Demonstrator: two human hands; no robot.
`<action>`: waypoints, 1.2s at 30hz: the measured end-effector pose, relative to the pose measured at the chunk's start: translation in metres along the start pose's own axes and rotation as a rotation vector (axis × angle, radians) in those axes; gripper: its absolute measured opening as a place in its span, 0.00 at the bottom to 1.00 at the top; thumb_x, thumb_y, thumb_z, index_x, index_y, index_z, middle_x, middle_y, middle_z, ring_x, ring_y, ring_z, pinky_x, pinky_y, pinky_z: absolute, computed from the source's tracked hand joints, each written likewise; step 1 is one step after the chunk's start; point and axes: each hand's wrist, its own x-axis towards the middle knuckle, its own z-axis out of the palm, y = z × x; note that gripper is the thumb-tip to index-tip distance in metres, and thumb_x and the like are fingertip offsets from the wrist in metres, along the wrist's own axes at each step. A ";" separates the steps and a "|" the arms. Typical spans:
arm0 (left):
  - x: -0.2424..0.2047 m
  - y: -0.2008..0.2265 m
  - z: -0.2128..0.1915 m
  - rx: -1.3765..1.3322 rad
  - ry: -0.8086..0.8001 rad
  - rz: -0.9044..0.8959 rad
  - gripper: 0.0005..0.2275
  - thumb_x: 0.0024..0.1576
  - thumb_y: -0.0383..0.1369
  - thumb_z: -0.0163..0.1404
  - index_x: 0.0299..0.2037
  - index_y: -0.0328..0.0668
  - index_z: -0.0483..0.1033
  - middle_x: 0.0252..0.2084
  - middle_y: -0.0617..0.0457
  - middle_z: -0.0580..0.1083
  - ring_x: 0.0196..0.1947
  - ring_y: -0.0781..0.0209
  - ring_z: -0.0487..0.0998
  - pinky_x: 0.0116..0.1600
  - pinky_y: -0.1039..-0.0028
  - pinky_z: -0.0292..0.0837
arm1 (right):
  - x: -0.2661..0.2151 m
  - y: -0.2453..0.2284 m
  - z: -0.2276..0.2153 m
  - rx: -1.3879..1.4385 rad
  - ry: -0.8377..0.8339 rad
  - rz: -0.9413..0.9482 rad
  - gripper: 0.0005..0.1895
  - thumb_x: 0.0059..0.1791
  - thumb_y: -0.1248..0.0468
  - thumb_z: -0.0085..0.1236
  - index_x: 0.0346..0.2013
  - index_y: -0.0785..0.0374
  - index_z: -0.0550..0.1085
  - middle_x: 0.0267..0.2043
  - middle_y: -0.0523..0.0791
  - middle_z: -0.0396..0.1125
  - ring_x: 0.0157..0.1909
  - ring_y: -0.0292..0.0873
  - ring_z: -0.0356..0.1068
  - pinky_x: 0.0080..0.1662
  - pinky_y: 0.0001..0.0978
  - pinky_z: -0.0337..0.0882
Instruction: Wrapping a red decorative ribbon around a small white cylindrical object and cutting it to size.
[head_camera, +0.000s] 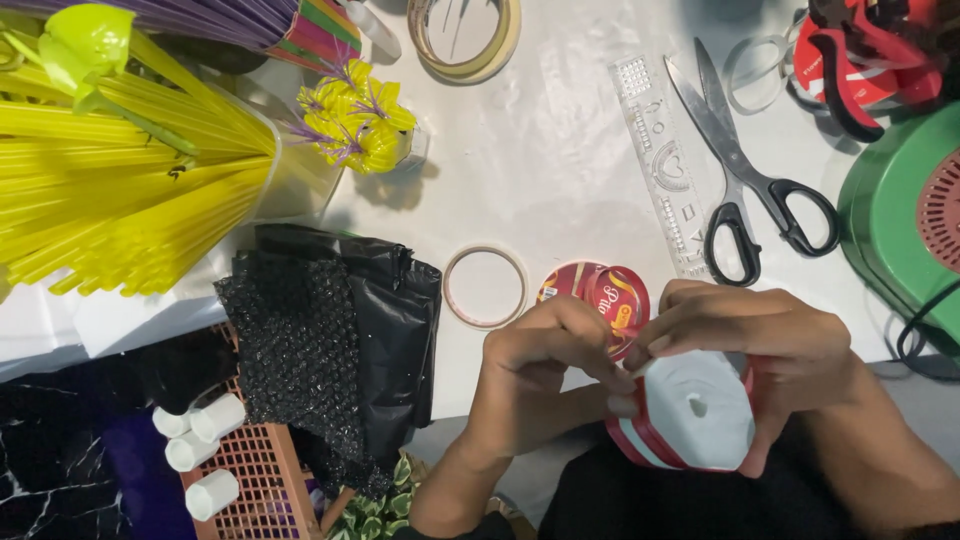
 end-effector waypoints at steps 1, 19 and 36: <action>-0.001 0.001 0.001 0.099 0.018 0.033 0.06 0.53 0.27 0.64 0.38 0.41 0.81 0.38 0.58 0.71 0.41 0.63 0.74 0.60 0.70 0.81 | 0.001 -0.002 0.001 -0.014 0.036 0.015 0.42 0.43 0.35 0.62 0.49 0.72 0.70 0.44 0.53 0.77 0.46 0.50 0.84 0.44 0.40 0.75; 0.101 0.010 -0.040 0.704 0.114 0.241 0.36 0.42 0.45 0.69 0.61 0.40 0.70 0.60 0.44 0.70 0.62 0.51 0.77 0.71 0.64 0.76 | 0.074 0.061 -0.037 -0.408 0.364 0.085 0.41 0.33 0.60 0.73 0.53 0.84 0.69 0.52 0.66 0.70 0.55 0.60 0.73 0.60 0.42 0.76; 0.110 -0.038 -0.045 0.546 0.326 0.114 0.27 0.44 0.38 0.67 0.52 0.37 0.73 0.51 0.48 0.76 0.50 0.58 0.81 0.55 0.73 0.81 | 0.068 0.084 -0.037 -0.419 0.347 0.364 0.36 0.33 0.60 0.73 0.52 0.75 0.74 0.51 0.57 0.72 0.44 0.44 0.69 0.44 0.30 0.67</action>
